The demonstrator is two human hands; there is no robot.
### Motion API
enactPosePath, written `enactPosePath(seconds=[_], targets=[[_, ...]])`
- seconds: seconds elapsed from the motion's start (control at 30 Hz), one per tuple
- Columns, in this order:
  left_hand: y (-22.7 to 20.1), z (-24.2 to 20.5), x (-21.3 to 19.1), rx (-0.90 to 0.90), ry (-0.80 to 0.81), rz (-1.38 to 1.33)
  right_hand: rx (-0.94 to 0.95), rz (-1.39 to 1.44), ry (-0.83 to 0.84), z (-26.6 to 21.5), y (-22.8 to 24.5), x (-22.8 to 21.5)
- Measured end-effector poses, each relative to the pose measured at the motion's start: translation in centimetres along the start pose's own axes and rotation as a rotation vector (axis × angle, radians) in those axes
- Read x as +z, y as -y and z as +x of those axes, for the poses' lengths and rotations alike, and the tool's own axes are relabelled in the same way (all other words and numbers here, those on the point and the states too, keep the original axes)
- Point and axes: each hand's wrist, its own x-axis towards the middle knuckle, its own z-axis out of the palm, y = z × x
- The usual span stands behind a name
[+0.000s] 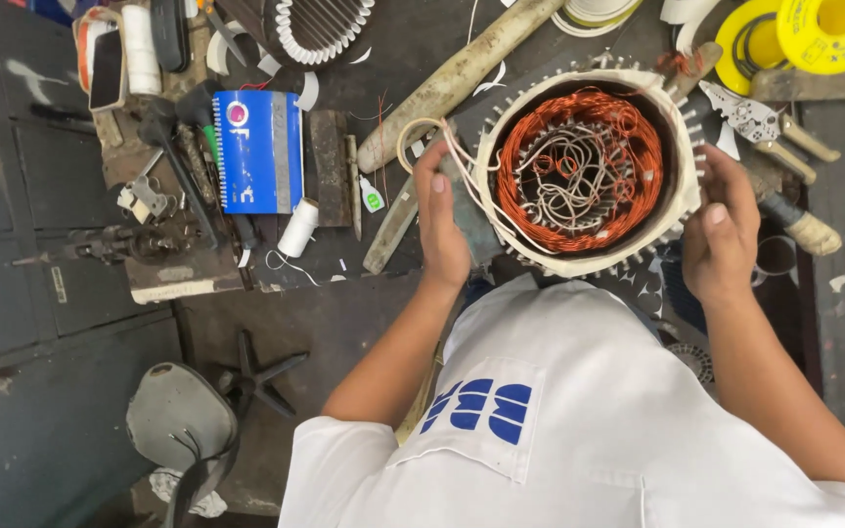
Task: The person works on an electric motor stator, using pliers to cut and manipulate copper wires. They then use a white string to tie and secure the wires within the stator slots. The person also handles a roll of yellow tape and a wooden stick during the process.
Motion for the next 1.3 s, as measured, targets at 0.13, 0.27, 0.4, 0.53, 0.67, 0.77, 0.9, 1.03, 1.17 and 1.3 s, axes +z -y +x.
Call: enactPosePath(seconds=[0.13,0.27,0.4,0.53,0.67,0.77,0.9,1.03,1.17,1.3], targets=[[-0.3,-1.6,-0.7,0.117,0.024,0.069,0.027,0.074,-0.022,-0.5,0.5,0.8],[-1.7,-2.0,-1.7,0.212,-0.018,0.247,-0.035,0.034,-0.006,0.1,2.7,2.6],[-2.2,-1.6,-2.7,0.245,0.050,0.179,-0.037,0.018,-0.064,0.0,1.9,1.9],[-2.3,-1.5,-3.1,0.319,0.064,0.197,-0.056,-0.112,-0.216,0.2,2.4,0.9],[-2.3,-1.5,-3.4,0.334,0.029,0.123,-0.184,-0.281,-0.206,0.8,4.6,0.0],[-2.6,-1.4,-3.2,0.363,0.051,0.076,-0.399,-0.528,-0.039,2.3,7.9,0.8],[-1.8,-1.3,-3.0,0.339,0.089,0.026,-0.435,-0.804,0.199,4.4,11.6,4.3],[-1.4,-1.7,-3.2,0.327,0.168,0.072,-0.338,-1.083,0.381,5.2,11.6,5.9],[-1.4,-2.0,-3.5,0.321,0.147,0.060,-0.154,-0.667,0.304,4.8,10.8,3.1],[-1.4,-1.9,-3.8,0.351,0.135,-0.034,0.037,-0.301,0.077,3.7,10.0,0.0]])
